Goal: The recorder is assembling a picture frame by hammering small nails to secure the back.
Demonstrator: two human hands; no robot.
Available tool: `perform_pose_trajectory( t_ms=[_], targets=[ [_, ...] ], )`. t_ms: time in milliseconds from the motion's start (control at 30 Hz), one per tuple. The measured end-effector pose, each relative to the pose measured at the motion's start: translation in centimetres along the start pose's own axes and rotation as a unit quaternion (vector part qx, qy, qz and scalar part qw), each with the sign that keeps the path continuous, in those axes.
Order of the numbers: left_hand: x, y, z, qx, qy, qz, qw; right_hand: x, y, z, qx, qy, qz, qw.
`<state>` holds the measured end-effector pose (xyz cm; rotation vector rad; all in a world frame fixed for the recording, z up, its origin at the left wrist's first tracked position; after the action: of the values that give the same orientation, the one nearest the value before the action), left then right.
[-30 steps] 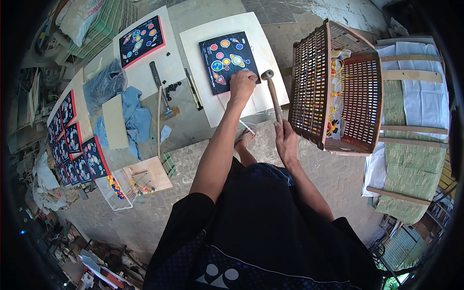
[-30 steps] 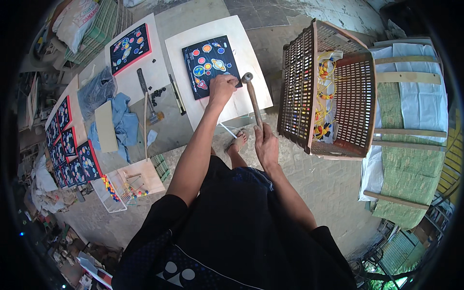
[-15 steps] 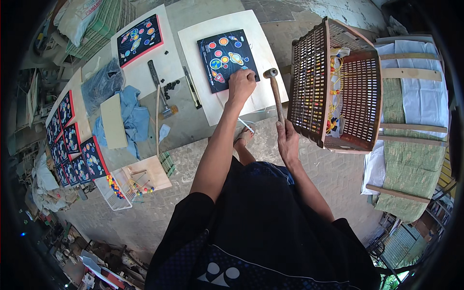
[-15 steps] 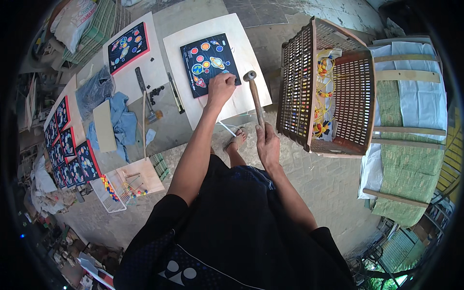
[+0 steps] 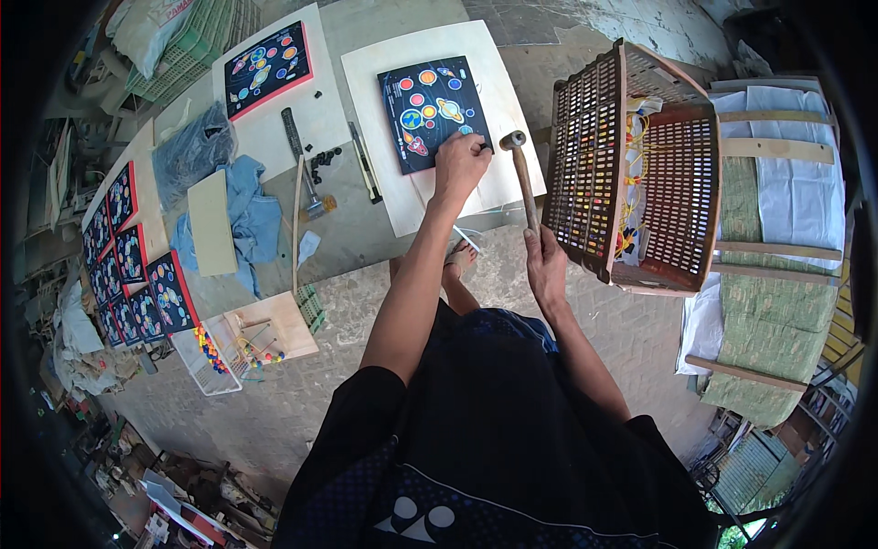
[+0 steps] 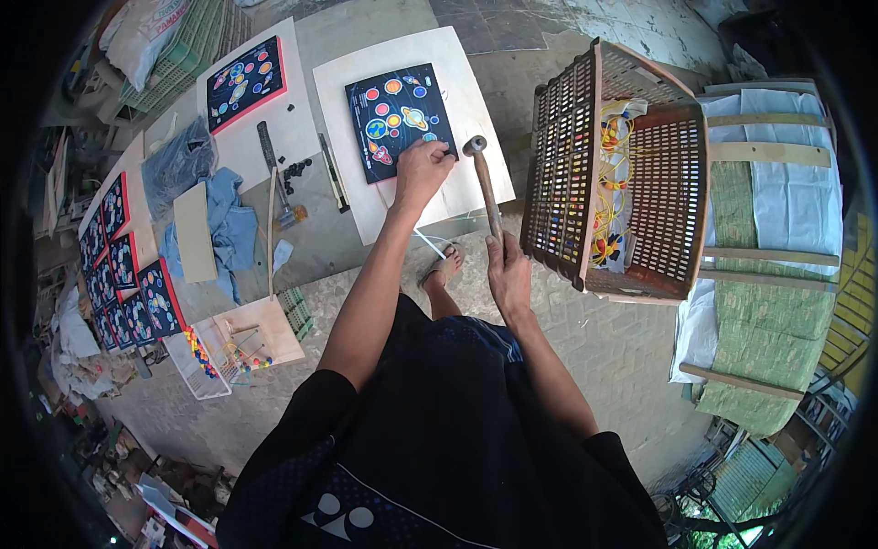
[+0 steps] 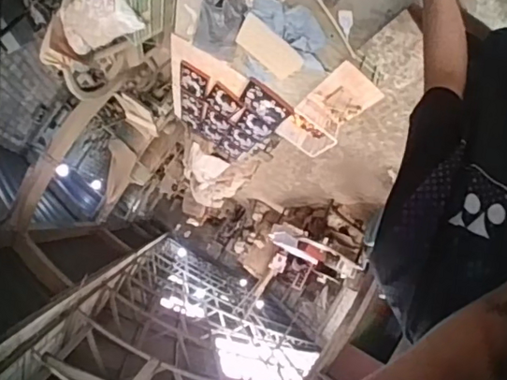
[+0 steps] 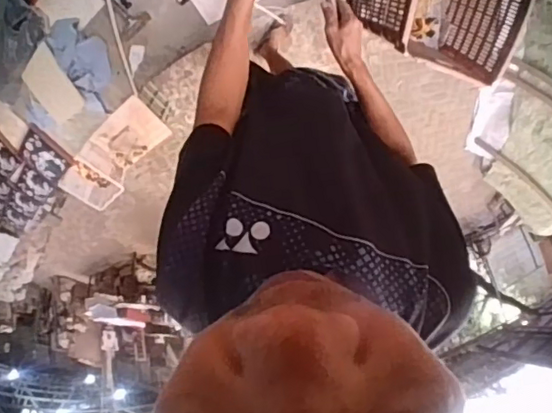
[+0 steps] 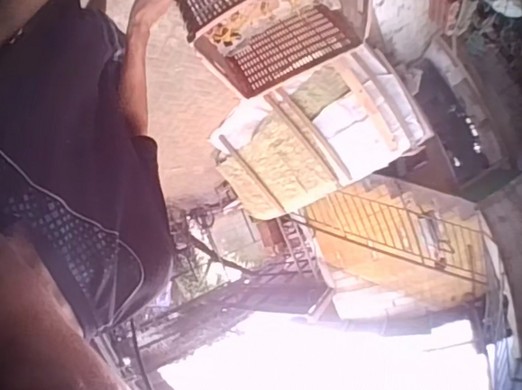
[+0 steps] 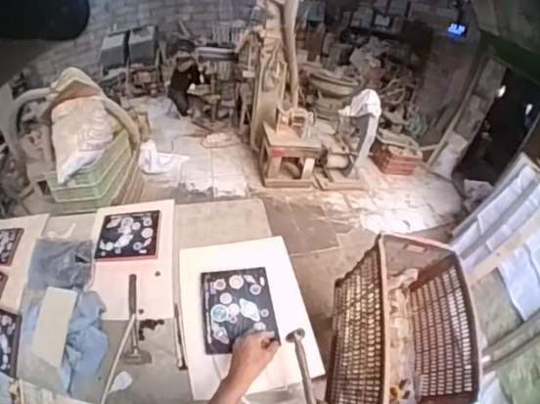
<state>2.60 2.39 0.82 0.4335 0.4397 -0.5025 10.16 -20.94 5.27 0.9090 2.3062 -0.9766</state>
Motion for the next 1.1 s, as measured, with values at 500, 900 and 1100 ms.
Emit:
perform_pose_trajectory(
  t_ms=[500, 900, 1100],
  targets=[
    [1.4, -1.4, 0.7, 0.016, 0.081, 0.017, 0.996, -0.3, 0.3, 0.8, 0.015, 0.01, -0.016, 1.0],
    [1.2, -1.2, 0.4, 0.014, 0.066, 0.016, 0.998, -1.1, 0.7, -1.4, -0.008, -0.078, -0.007, 0.997],
    [1.1, -1.1, 0.7, 0.023, 0.061, 0.013, 0.998, -1.0, 1.1, -1.7, -0.002, -0.097, -0.004, 0.995]
  ],
)
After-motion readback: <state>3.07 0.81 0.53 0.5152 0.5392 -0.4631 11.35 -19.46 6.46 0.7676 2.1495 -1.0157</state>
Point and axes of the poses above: each hand's wrist, its own y-axis towards the middle knuckle, its own x-axis out of the palm, z = x × y, the point moved 4 cm from there along y, towards the middle knuckle, and after that the axes turned 13 degrees about x, right-handed, at the moved point
